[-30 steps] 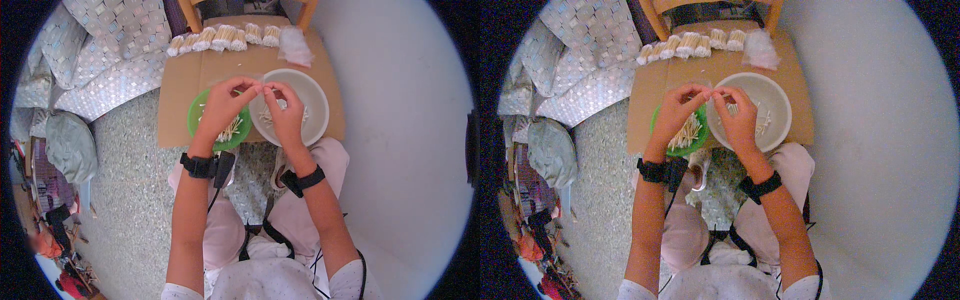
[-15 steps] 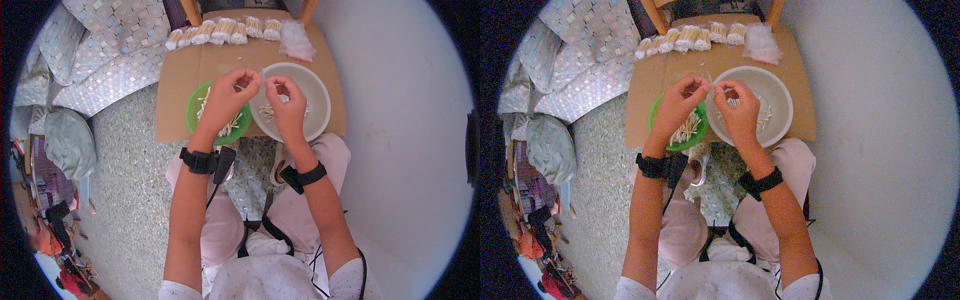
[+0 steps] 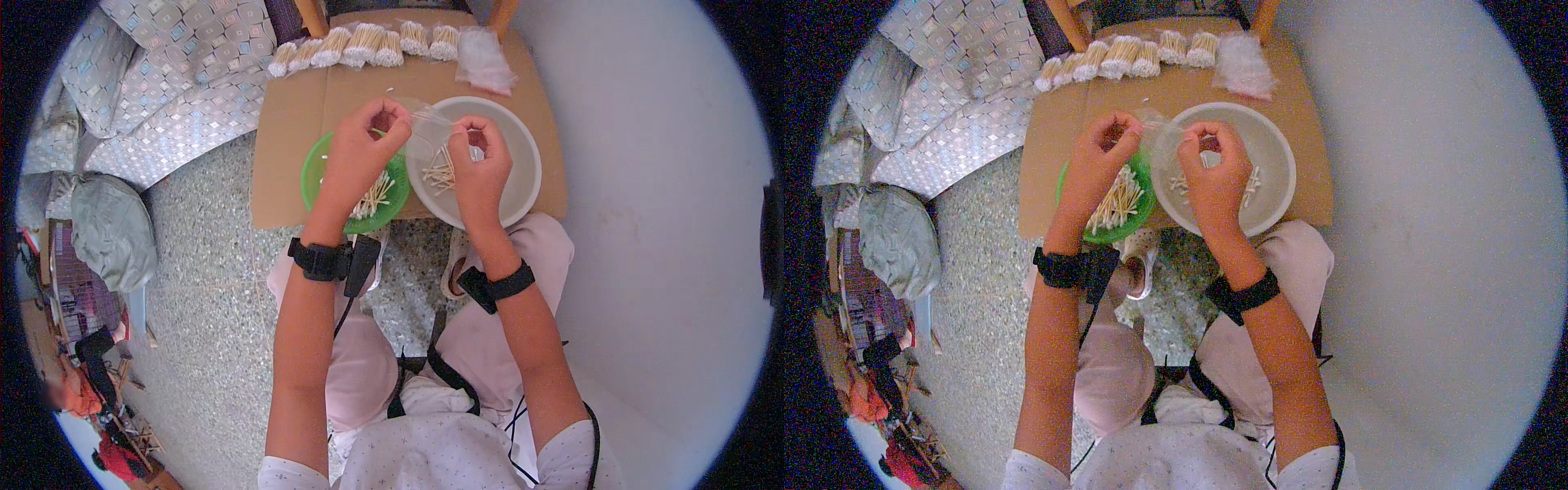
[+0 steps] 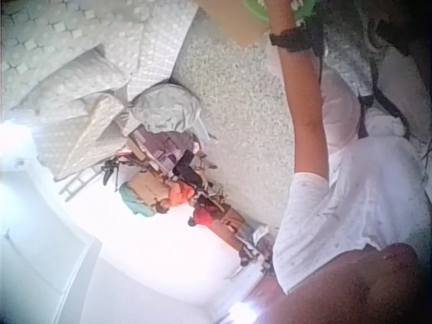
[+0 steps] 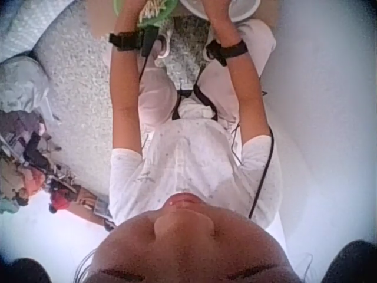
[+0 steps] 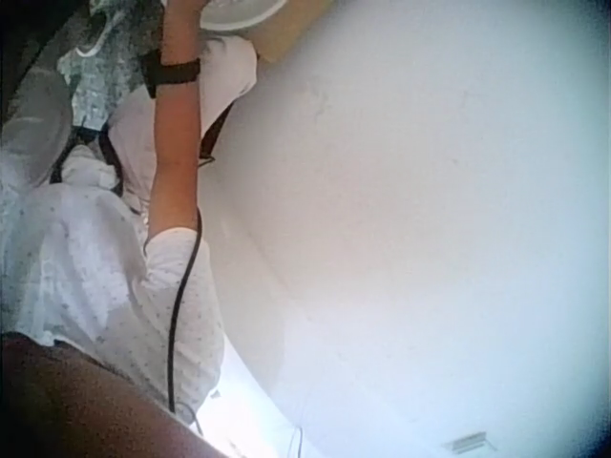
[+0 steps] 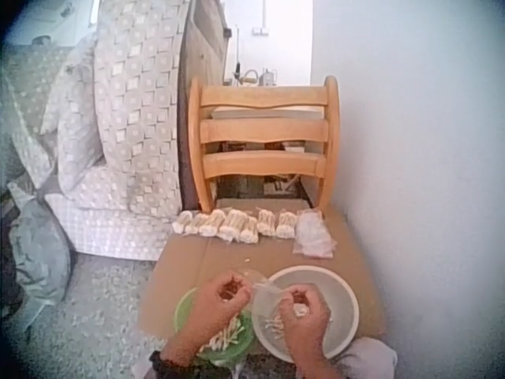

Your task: Sorting and packing cotton swabs into small plastic bags.

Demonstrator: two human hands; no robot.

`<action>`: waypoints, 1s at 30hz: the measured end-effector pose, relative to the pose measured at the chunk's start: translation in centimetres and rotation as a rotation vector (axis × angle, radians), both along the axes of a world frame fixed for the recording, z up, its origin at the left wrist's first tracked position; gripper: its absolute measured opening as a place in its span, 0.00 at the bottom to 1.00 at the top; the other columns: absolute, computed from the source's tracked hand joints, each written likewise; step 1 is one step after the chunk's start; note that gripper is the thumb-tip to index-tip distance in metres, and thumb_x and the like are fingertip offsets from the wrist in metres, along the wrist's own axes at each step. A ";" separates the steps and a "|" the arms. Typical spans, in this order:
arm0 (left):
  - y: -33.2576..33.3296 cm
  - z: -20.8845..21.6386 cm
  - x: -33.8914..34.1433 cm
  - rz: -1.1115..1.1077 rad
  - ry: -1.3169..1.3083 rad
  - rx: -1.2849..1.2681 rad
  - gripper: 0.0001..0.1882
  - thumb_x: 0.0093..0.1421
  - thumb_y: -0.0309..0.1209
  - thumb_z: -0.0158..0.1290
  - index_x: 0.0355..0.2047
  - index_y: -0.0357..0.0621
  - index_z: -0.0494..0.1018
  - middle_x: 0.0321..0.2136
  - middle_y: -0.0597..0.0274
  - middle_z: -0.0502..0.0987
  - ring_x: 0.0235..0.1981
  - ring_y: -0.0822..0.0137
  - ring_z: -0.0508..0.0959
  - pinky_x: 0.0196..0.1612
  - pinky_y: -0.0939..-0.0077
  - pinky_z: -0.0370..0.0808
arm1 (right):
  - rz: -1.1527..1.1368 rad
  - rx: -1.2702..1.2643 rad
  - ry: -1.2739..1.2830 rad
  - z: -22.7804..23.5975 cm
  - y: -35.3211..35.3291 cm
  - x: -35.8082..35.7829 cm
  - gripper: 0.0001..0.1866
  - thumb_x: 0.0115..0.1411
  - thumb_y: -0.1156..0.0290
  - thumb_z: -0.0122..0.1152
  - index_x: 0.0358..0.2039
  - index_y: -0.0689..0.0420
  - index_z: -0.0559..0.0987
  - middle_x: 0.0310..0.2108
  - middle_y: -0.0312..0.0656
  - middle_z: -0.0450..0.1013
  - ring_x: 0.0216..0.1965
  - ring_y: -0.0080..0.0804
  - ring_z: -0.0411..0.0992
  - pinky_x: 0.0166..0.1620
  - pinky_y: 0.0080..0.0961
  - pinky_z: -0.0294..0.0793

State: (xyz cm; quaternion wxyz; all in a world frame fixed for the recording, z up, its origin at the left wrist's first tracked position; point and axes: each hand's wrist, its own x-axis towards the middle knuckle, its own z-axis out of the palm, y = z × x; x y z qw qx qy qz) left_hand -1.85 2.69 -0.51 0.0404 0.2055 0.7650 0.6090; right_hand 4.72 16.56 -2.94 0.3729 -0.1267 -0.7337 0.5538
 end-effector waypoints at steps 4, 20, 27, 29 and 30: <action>0.0 0.2 0.1 -0.009 0.019 -0.005 0.08 0.55 0.32 0.55 0.30 0.39 0.73 0.24 0.68 0.74 0.27 0.78 0.72 0.31 0.82 0.70 | 0.059 0.028 -0.009 -0.3 0.2 0.0 0.05 0.52 0.74 0.59 0.30 0.59 0.74 0.29 0.38 0.72 0.30 0.27 0.71 0.38 0.24 0.70; 0.2 1.1 0.7 -0.109 0.072 -0.060 0.09 0.55 0.32 0.56 0.31 0.40 0.73 0.24 0.67 0.75 0.27 0.77 0.73 0.32 0.81 0.70 | 0.137 0.066 -0.038 0.2 -0.2 -0.1 0.25 0.48 0.75 0.61 0.49 0.57 0.69 0.37 0.40 0.68 0.34 0.30 0.69 0.40 0.24 0.67; 0.6 0.7 1.1 -0.083 0.401 -0.247 0.07 0.51 0.30 0.55 0.30 0.42 0.72 0.24 0.61 0.74 0.24 0.66 0.75 0.28 0.75 0.71 | -0.069 0.085 -0.113 -0.7 0.2 0.1 0.12 0.49 0.78 0.58 0.35 0.57 0.71 0.23 0.35 0.61 0.22 0.25 0.59 0.29 0.23 0.64; 0.9 0.5 1.3 -0.054 0.459 -0.267 0.07 0.51 0.30 0.55 0.29 0.43 0.72 0.25 0.61 0.74 0.25 0.64 0.76 0.28 0.73 0.72 | -0.042 0.040 -0.117 -0.9 0.1 0.2 0.10 0.49 0.78 0.58 0.32 0.57 0.70 0.20 0.34 0.61 0.21 0.23 0.58 0.27 0.23 0.63; 1.1 0.5 1.4 -0.024 0.518 -0.287 0.07 0.50 0.30 0.56 0.29 0.44 0.71 0.26 0.60 0.74 0.25 0.62 0.76 0.27 0.70 0.72 | 0.032 0.045 -0.087 -1.0 0.2 0.1 0.08 0.50 0.78 0.59 0.31 0.57 0.71 0.19 0.34 0.62 0.20 0.22 0.59 0.25 0.22 0.63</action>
